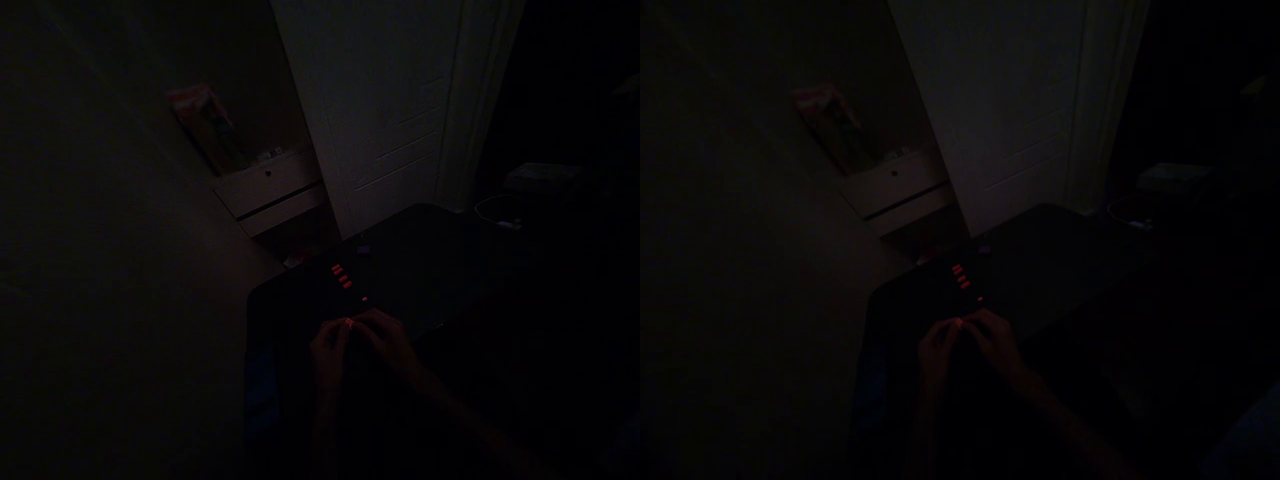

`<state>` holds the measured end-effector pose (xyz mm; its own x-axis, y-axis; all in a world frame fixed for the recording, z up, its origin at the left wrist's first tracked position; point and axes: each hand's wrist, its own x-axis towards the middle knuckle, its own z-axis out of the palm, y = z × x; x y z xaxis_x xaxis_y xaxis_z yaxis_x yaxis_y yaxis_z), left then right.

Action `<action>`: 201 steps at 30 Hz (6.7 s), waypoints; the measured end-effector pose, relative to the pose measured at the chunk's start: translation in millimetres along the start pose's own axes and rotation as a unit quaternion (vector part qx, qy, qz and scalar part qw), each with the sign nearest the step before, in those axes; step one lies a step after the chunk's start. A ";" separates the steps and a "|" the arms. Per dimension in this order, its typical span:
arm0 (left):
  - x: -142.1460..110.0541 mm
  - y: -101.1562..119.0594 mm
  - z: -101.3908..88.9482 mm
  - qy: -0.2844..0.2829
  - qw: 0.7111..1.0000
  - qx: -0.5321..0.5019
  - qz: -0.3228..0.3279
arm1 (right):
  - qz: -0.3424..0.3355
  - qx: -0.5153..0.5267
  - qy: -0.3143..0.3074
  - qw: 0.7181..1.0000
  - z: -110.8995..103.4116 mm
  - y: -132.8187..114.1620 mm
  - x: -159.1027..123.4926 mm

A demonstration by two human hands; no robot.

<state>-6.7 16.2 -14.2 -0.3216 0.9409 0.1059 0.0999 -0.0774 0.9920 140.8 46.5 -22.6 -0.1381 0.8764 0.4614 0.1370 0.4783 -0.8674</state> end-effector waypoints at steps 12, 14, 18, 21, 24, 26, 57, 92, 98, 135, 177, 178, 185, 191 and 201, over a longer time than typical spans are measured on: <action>-2.8 8.1 3.6 -0.005 0.999 -0.028 -0.024 | -0.014 0.008 0.021 1.000 -0.5 -3.7 -1.2; -3.3 9.0 4.6 -0.004 0.999 -0.039 -0.026 | -0.004 0.009 0.035 0.999 0.7 -2.1 -2.0; -3.1 8.5 6.1 0.012 0.998 -0.055 -0.035 | 0.007 0.014 0.037 0.999 2.3 0.7 -3.1; -2.2 6.8 6.2 0.016 0.997 -0.057 -0.039 | -0.012 0.022 0.021 0.999 1.8 0.2 -2.5; -1.7 5.5 5.6 0.000 0.998 -0.046 -0.039 | -0.024 0.023 0.011 0.999 0.5 -1.7 -1.4; -1.9 5.3 5.0 -0.005 0.998 -0.047 -0.041 | -0.026 0.020 0.010 0.999 -0.4 -3.2 -1.1; -4.1 15.1 3.6 -0.046 0.997 -0.037 -0.054 | -0.037 0.028 -0.034 0.998 -2.6 -8.8 -1.3; -4.8 20.3 5.0 -0.047 0.998 -0.017 -0.032 | -0.072 -0.021 0.000 0.997 2.7 5.3 -6.9; -2.6 21.1 6.0 -0.056 0.998 0.010 -0.020 | -0.080 -0.019 0.012 0.997 4.4 4.2 -6.9; -5.1 26.9 5.9 -0.030 0.999 0.020 -0.018 | -0.062 0.006 -0.019 0.998 1.5 -1.9 -2.8; -3.5 23.3 4.1 -0.057 0.997 0.045 -0.006 | -0.083 -0.004 0.021 0.996 4.2 0.0 -4.2; -3.5 22.8 3.9 -0.055 0.998 0.039 -0.008 | -0.085 -0.006 0.020 0.996 4.0 0.8 -4.2; -3.5 22.1 4.3 -0.058 0.998 0.025 -0.019 | -0.087 -0.023 0.008 0.996 1.7 4.0 -6.0; -3.2 20.2 4.2 -0.069 0.997 0.024 -0.015 | -0.082 -0.028 0.013 0.996 2.8 2.9 -6.0; -3.1 21.3 4.7 -0.063 0.998 0.026 -0.016 | -0.099 -0.030 0.021 0.994 3.5 5.2 -6.8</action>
<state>0.9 13.2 6.2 -0.2047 0.9769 0.0608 0.1401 -0.0322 0.9896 139.1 42.8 -31.0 -0.1272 0.7659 0.6303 0.1688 0.6429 -0.7471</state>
